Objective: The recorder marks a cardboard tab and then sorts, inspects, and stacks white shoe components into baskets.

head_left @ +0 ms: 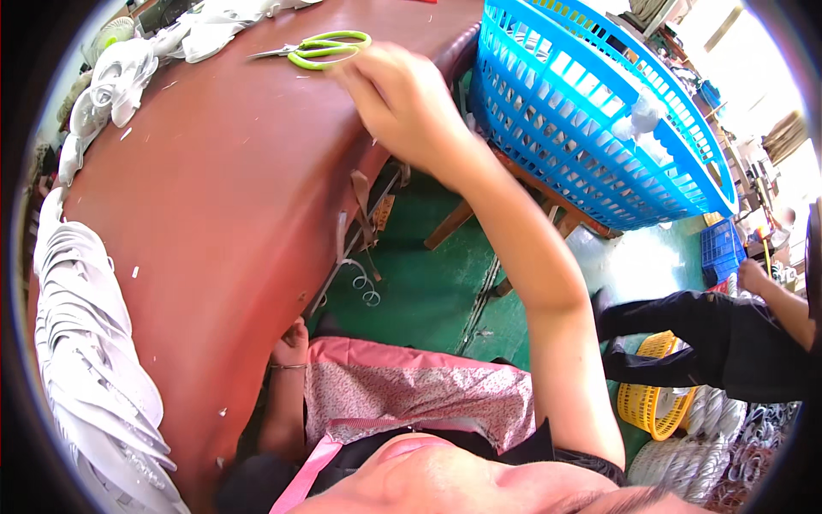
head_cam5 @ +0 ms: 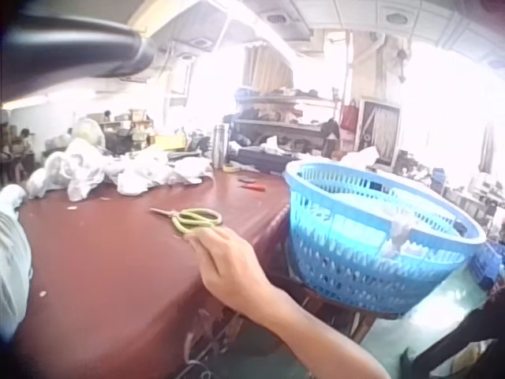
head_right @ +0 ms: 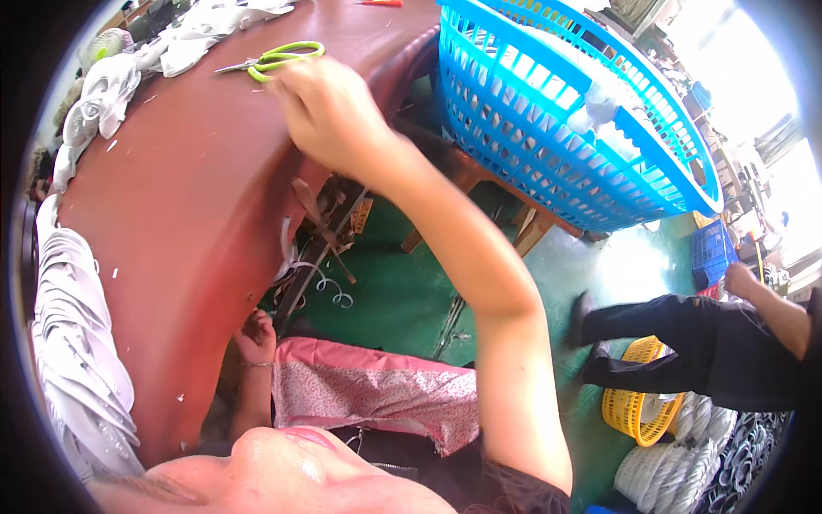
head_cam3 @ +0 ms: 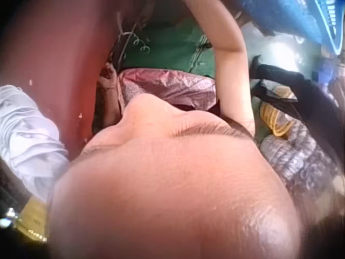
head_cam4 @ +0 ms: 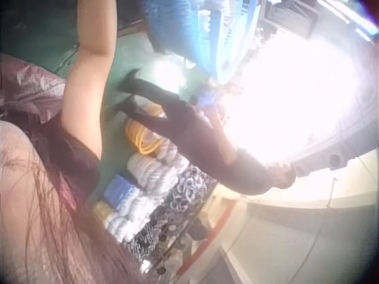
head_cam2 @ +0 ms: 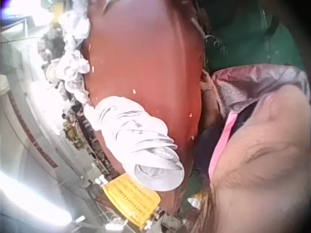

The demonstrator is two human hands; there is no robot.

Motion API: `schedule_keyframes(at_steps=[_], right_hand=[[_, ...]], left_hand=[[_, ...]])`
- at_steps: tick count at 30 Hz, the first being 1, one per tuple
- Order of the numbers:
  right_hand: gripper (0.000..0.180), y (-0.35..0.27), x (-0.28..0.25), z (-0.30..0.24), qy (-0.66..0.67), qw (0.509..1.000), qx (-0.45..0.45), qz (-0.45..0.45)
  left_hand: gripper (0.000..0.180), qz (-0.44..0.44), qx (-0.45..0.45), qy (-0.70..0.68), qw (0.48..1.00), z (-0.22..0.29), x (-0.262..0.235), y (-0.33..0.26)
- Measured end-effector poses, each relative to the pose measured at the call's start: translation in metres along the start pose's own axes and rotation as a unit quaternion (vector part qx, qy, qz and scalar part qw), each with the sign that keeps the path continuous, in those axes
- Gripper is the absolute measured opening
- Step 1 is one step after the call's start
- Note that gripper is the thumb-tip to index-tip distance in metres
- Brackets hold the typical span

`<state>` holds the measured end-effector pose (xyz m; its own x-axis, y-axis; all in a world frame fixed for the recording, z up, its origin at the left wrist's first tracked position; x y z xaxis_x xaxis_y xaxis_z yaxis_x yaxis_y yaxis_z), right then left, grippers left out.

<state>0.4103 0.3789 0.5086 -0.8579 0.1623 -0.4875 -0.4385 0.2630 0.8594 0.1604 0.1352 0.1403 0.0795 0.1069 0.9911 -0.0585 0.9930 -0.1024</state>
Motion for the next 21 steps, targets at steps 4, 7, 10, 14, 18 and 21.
schedule_keyframes(at_steps=[4,7,10,14,18,21], right_hand=[[0.023,0.056,0.068,0.076,-0.380,0.922,0.059,-0.034],[0.026,0.075,0.063,0.057,-0.219,0.905,0.232,-0.281],[0.026,0.088,0.052,0.056,-0.214,0.910,0.226,-0.273],[0.040,0.076,0.010,0.075,-0.236,0.861,0.317,-0.318],[0.039,-0.004,-0.048,-0.005,-0.027,0.961,0.276,-0.008],[0.043,-0.119,-0.092,-0.050,0.069,0.926,0.371,0.029]], left_hand=[[0.033,0.118,0.038,-0.033,0.992,0.035,-0.022,-0.031],[0.038,0.004,-0.128,0.045,0.991,0.022,0.041,-0.083],[0.049,-0.214,-0.329,0.017,0.920,0.001,0.038,-0.090],[0.049,-0.189,-0.423,0.190,0.866,-0.053,0.059,-0.067],[0.049,-0.097,-0.436,0.384,0.808,-0.074,0.102,-0.075],[0.051,-0.033,-0.372,0.437,0.818,-0.120,0.133,-0.040]])
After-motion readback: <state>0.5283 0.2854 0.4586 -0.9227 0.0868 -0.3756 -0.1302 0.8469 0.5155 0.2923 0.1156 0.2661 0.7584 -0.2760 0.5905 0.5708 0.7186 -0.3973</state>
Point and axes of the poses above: each hand's wrist, its own y-axis towards the middle knuckle, its own x-axis out of the palm, z = x × y, the point moved 1 cm from there along y, towards the middle knuckle, and after that the axes turned 2 degrees about -x, right-handed, at the moved point
